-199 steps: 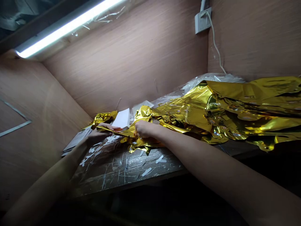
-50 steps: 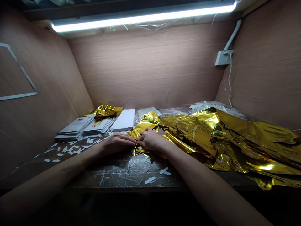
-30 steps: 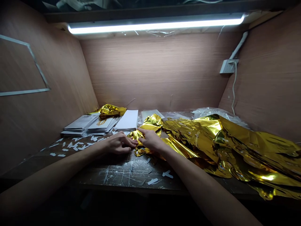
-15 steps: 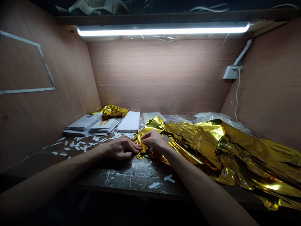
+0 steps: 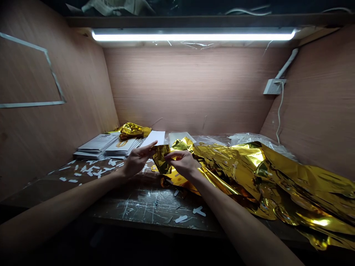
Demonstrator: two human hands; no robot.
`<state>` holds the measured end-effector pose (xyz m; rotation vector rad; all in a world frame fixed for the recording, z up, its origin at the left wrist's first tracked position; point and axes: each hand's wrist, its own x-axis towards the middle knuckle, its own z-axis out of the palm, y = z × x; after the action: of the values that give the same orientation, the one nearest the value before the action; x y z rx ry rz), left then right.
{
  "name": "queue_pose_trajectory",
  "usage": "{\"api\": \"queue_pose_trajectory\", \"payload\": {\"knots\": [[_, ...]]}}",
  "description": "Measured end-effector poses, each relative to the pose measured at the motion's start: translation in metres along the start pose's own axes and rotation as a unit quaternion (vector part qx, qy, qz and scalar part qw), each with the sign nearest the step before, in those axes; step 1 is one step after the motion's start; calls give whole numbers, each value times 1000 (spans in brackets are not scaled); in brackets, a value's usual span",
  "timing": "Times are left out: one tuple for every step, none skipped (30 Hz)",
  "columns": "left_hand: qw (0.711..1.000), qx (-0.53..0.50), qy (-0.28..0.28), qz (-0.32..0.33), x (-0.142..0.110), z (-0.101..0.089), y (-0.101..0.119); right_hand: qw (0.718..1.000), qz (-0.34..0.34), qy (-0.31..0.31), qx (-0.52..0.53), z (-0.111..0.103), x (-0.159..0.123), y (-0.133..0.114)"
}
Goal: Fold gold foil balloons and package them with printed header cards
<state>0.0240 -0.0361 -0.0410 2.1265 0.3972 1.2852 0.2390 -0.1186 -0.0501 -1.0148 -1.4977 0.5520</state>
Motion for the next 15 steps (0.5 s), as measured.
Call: {"api": "queue_pose_trajectory", "payload": {"knots": [[999,27,13,13,-1,0,2,1000,-11,-1,-6,0,-1,0],[998,54,26,24,-1,0,4,1000,-23,1,-13,0,-1,0],[996,74,38,34,-2,-1,6,999,-33,3,-23,0,-2,0],[994,86,47,44,-2,-2,8,999,-41,7,-35,0,-3,-1],[993,92,53,55,-1,-3,10,998,-47,9,-47,0,-3,-1],[992,95,56,69,-1,-3,11,997,-50,10,-60,1,-4,-2],[990,98,57,82,-1,-4,11,996,-51,9,-71,1,-4,-2],[988,105,56,95,-1,-4,12,996,-49,6,-78,2,-5,-2],[986,115,56,104,-1,-4,12,995,-47,2,-83,2,-5,-2],[984,128,56,111,-1,-4,12,995,-44,-1,-86,3,-5,-1],[982,140,56,115,-2,-4,12,995,-42,-3,-91,3,-6,1],[980,151,53,118,-2,-4,12,995,-41,-6,-96,3,-6,2],[979,159,51,120,-2,-4,12,994,-41,-8,-101,3,-6,4],[977,164,50,125,-3,-3,12,993,-42,-9,-106,2,-6,5],[976,168,52,128,-3,-3,11,993,-43,-9,-111,2,-6,7]]}}
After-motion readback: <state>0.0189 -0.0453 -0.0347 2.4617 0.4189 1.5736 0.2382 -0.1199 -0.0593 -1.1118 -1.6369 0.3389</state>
